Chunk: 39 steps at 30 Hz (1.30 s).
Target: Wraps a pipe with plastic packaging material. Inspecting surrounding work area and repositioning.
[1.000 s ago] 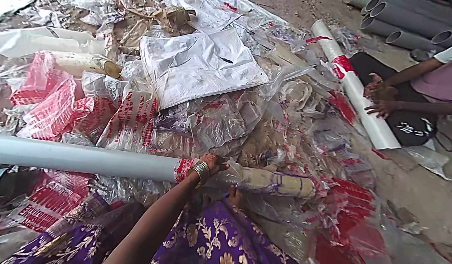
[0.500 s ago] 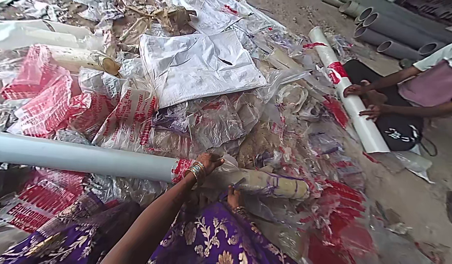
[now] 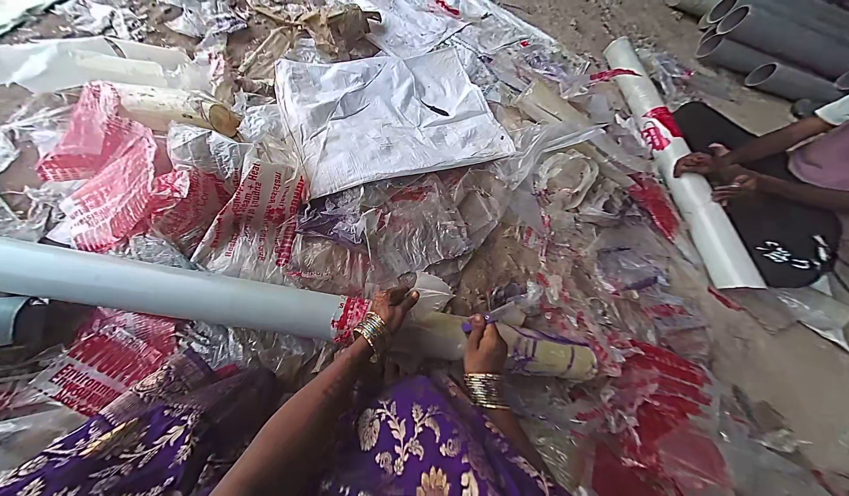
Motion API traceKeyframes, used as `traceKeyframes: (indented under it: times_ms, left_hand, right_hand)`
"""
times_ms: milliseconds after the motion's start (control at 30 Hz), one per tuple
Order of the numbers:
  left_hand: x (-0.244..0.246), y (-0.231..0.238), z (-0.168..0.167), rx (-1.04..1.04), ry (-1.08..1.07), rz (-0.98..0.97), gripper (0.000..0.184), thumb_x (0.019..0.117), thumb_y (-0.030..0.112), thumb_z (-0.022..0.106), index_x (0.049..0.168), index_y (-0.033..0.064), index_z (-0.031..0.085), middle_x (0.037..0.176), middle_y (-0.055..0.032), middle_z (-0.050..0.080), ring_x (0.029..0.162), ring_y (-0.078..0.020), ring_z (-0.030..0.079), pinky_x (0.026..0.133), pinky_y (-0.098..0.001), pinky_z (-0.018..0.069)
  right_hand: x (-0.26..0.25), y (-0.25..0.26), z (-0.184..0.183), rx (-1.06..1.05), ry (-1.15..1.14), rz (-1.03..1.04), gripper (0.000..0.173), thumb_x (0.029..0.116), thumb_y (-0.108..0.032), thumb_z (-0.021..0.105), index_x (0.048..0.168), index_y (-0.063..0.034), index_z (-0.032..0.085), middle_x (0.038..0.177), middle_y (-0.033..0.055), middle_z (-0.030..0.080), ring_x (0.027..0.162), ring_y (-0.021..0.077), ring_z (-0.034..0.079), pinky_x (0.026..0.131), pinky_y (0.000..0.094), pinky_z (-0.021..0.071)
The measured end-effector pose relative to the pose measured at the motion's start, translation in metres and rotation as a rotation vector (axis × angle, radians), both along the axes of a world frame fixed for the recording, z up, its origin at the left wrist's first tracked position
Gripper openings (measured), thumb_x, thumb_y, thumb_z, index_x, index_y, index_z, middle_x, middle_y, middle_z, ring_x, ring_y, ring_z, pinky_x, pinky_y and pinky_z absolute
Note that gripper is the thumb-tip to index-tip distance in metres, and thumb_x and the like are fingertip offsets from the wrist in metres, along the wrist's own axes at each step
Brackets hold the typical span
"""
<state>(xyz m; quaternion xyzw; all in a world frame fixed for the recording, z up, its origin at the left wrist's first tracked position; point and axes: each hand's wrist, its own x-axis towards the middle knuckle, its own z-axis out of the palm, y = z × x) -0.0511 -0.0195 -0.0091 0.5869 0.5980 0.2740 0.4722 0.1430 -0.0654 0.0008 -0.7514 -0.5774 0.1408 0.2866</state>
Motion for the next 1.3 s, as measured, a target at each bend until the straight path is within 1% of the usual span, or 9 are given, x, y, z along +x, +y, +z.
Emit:
traceKeyframes:
  times_ms: [133,267,500,667,967,1100,1167,1233,1300]
  left_hand:
    - [0.005,-0.008,-0.001,0.044,-0.150,0.230,0.030,0.1033,0.019,0.057,0.093,-0.0060,0.070,0.079,-0.0101,0.066,0.077,-0.0143,0.060,0.080,-0.0378,0.0486]
    - [0.015,-0.021,-0.011,0.130,-0.371,0.487,0.020,0.0971,0.008,0.061,0.078,0.0022,0.065,0.066,0.0076,0.057,0.064,0.0030,0.054,0.066,-0.0199,0.0472]
    - [0.020,-0.045,0.006,0.322,-0.439,0.712,0.009,0.0920,-0.002,0.062,0.088,-0.0070,0.068,0.076,0.0030,0.069,0.075,0.0033,0.066,0.078,-0.0192,0.0559]
    - [0.009,-0.044,0.019,0.356,-0.455,0.839,0.011,0.0912,-0.003,0.061,0.081,0.0015,0.065,0.069,0.0083,0.067,0.069,0.0029,0.066,0.070,-0.0194,0.0571]
    - [-0.005,-0.053,0.042,0.399,-0.572,0.896,0.014,0.0914,-0.009,0.057,0.087,0.0005,0.067,0.070,0.0060,0.072,0.067,-0.0016,0.070,0.069,-0.0218,0.0607]
    - [-0.023,-0.052,0.035,0.425,-0.371,0.643,0.006,0.0879,-0.003,0.062,0.085,-0.0041,0.067,0.076,0.0026,0.072,0.077,-0.0005,0.070,0.079,-0.0209,0.0584]
    - [-0.053,-0.048,0.041,0.477,-0.043,0.226,0.029,0.0913,0.019,0.065,0.088,-0.0083,0.073,0.091,-0.0130,0.075,0.095,-0.0205,0.070,0.097,-0.0421,0.0493]
    - [-0.084,-0.043,0.049,0.431,0.102,-0.131,0.053,0.0981,0.046,0.054,0.109,-0.0006,0.076,0.118,-0.0183,0.073,0.119,-0.0363,0.064,0.105,-0.0602,0.0421]
    - [-0.103,-0.041,0.053,0.279,0.200,-0.278,0.081,0.0864,0.063,0.064,0.141,0.0036,0.059,0.150,-0.0195,0.054,0.141,-0.0409,0.048,0.113,-0.0646,0.0350]
  right_hand:
    - [0.018,0.038,-0.036,-0.032,-0.160,0.123,0.037,0.1067,-0.013,0.047,0.111,0.0174,0.067,0.112,0.0340,0.070,0.109,0.0492,0.068,0.101,0.0569,0.0501]
    - [0.018,0.038,-0.036,-0.245,-0.185,0.125,0.045,0.1108,-0.020,0.038,0.121,0.0144,0.065,0.115,0.0320,0.070,0.109,0.0476,0.069,0.098,0.0590,0.0510]
    - [0.019,0.040,-0.030,-0.293,-0.218,0.078,0.046,0.1111,-0.023,0.037,0.120,0.0129,0.066,0.108,0.0304,0.072,0.104,0.0465,0.071,0.092,0.0577,0.0538]
    - [0.018,0.036,-0.030,-0.244,-0.217,0.075,0.046,0.1106,-0.022,0.037,0.116,0.0140,0.066,0.103,0.0305,0.073,0.100,0.0460,0.073,0.090,0.0575,0.0545]
    - [0.018,0.031,-0.033,-0.206,-0.223,0.062,0.047,0.1102,-0.023,0.037,0.118,0.0152,0.065,0.101,0.0322,0.072,0.099,0.0484,0.072,0.090,0.0587,0.0542]
    - [0.017,0.030,-0.038,-0.166,-0.229,0.059,0.047,0.1095,-0.022,0.039,0.114,0.0152,0.066,0.098,0.0320,0.073,0.095,0.0498,0.072,0.087,0.0603,0.0547]
    - [0.017,0.030,-0.042,-0.096,-0.247,0.060,0.045,0.1083,-0.021,0.040,0.111,0.0151,0.068,0.096,0.0318,0.073,0.092,0.0495,0.073,0.082,0.0606,0.0558]
    - [0.017,0.026,-0.047,-0.031,-0.245,0.065,0.044,0.1072,-0.019,0.042,0.108,0.0162,0.068,0.095,0.0326,0.073,0.090,0.0502,0.073,0.081,0.0614,0.0559]
    - [0.017,0.025,-0.045,-0.027,-0.235,0.071,0.042,0.1073,-0.017,0.043,0.110,0.0175,0.067,0.097,0.0341,0.072,0.093,0.0514,0.072,0.084,0.0627,0.0549]
